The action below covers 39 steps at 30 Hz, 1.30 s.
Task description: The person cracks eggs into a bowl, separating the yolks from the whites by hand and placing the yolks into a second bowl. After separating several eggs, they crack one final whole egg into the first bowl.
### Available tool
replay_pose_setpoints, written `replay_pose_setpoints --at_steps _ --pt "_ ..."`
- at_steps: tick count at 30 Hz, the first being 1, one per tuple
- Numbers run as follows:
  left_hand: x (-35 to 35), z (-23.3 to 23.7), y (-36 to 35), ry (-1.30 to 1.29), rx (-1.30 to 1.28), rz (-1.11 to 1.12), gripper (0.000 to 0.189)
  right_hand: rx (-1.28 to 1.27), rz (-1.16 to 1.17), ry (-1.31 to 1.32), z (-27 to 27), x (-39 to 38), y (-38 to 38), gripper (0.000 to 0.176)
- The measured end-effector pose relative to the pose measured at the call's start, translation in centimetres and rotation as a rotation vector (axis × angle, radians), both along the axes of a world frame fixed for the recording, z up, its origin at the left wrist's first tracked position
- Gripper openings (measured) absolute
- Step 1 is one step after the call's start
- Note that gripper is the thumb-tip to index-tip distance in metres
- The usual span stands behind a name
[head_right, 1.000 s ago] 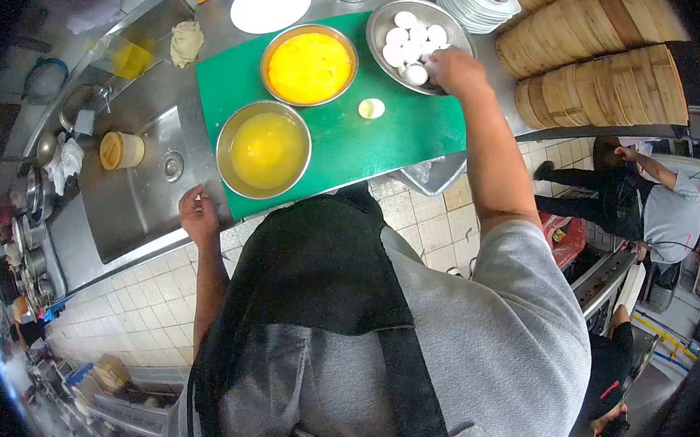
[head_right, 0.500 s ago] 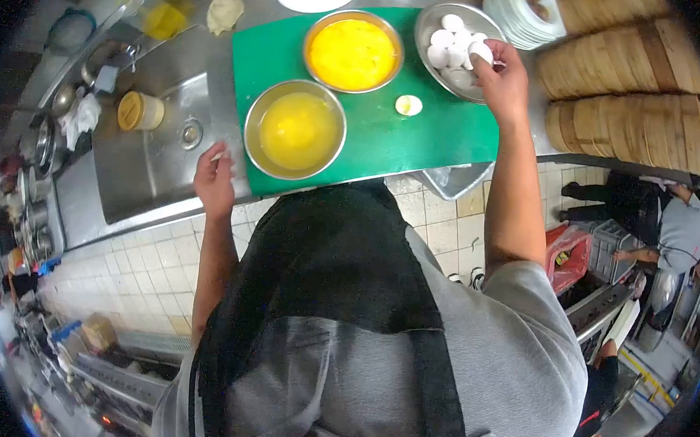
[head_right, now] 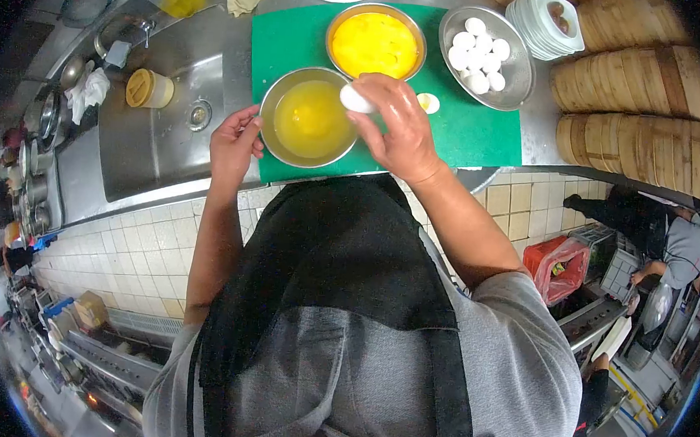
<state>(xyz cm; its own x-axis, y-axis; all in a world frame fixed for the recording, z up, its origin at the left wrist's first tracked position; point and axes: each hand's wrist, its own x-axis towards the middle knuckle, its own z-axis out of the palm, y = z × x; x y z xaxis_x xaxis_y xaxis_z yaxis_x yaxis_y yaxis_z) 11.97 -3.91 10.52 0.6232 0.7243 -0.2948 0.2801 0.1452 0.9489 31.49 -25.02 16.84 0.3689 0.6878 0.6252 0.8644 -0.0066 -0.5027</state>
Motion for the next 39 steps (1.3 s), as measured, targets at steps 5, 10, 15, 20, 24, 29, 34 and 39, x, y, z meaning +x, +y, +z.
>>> replay_pose_setpoints --at_steps 5,10,15,20,24,29,34,39 --pt "0.3 0.0 -0.3 -0.021 -0.010 0.025 0.032 -0.231 0.019 0.030 -1.6 0.1 -0.2 0.044" --pt "0.2 -0.5 -0.2 -0.027 0.008 0.024 0.031 -0.081 0.041 -0.025 -1.1 0.1 0.1 0.042" --pt "0.1 -0.1 -0.4 -0.016 0.020 0.032 0.031 -0.192 0.056 0.039 -1.1 -0.1 0.2 0.041" --pt "0.3 0.2 -0.5 -0.078 -0.019 0.030 0.030 -0.226 0.065 0.076 -1.5 0.2 0.1 0.038" --pt "0.3 -0.6 0.1 -0.025 0.014 -0.002 0.031 -0.244 0.048 0.288 -0.4 0.3 0.9 0.034" --pt "1.6 2.7 -0.3 -0.149 0.737 -0.182 0.042 -0.385 0.041 1.071 -0.3 0.9 3.1 0.031" --pt "4.3 3.7 -1.5 -0.301 0.432 -0.382 0.043 -0.429 0.085 1.359 0.1 1.1 5.4 0.030" --pt "5.0 2.3 -1.5 -0.289 0.270 -0.396 0.043 -0.498 0.098 1.491 -0.3 0.9 6.3 0.030"
